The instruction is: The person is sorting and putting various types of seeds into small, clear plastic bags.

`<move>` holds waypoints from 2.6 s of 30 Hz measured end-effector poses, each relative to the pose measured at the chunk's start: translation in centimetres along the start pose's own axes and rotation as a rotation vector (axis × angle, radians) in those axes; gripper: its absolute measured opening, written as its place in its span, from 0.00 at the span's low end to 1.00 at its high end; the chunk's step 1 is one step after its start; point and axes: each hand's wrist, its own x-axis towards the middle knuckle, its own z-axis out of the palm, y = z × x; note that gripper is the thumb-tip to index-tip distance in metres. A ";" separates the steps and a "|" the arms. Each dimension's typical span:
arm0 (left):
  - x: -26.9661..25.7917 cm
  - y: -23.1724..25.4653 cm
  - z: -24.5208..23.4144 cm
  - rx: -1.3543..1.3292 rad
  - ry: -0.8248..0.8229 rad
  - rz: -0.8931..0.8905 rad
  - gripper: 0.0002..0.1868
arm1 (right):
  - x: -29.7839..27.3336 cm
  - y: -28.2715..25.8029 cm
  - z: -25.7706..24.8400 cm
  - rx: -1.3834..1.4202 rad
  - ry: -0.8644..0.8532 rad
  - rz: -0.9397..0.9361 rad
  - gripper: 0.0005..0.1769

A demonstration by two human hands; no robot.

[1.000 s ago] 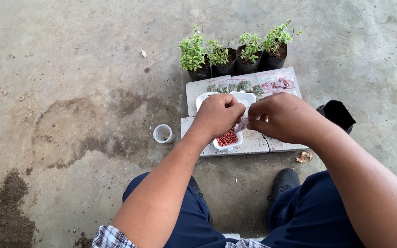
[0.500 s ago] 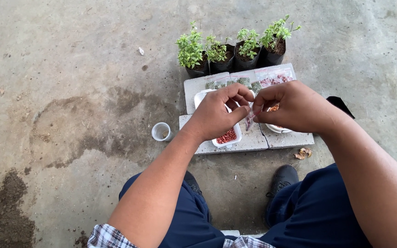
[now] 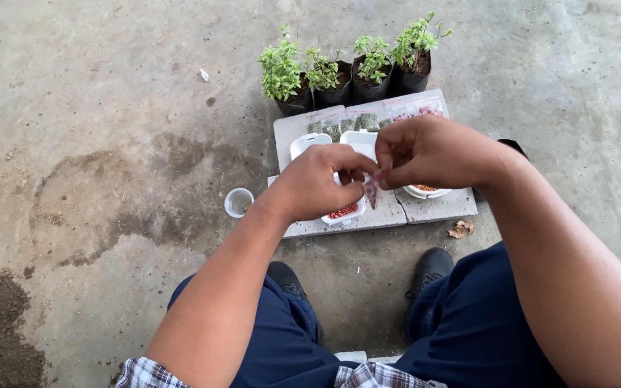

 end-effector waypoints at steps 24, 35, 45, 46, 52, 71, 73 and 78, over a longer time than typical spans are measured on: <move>-2.2 -0.8 -1.4 0.120 0.108 -0.284 0.16 | 3.0 -2.0 4.0 -0.489 0.248 -0.289 0.04; -0.4 -5.3 1.2 -0.542 0.423 -0.110 0.49 | 5.8 -2.0 4.8 -0.247 0.532 -0.683 0.07; 0.9 -7.0 2.6 -0.028 0.401 -0.374 0.10 | 4.5 -1.1 4.0 -0.405 0.379 -0.626 0.14; 1.2 -6.9 2.8 -0.029 0.399 -0.373 0.10 | 4.7 -0.8 4.0 -0.406 0.381 -0.624 0.14; 1.5 -6.0 3.7 0.260 0.357 -0.482 0.06 | 4.7 0.2 4.2 -0.495 0.369 -0.466 0.13; -2.0 -7.1 -4.6 0.171 0.281 -0.156 0.15 | 7.8 -2.8 4.8 0.072 0.403 -0.786 0.03; -2.8 -10.1 -5.0 0.192 0.282 -0.229 0.15 | 9.7 -2.7 5.1 0.070 0.320 -0.785 0.04; -4.0 -21.0 -2.4 0.130 0.268 -0.388 0.19 | 18.0 5.3 6.8 -0.078 0.347 -0.138 0.13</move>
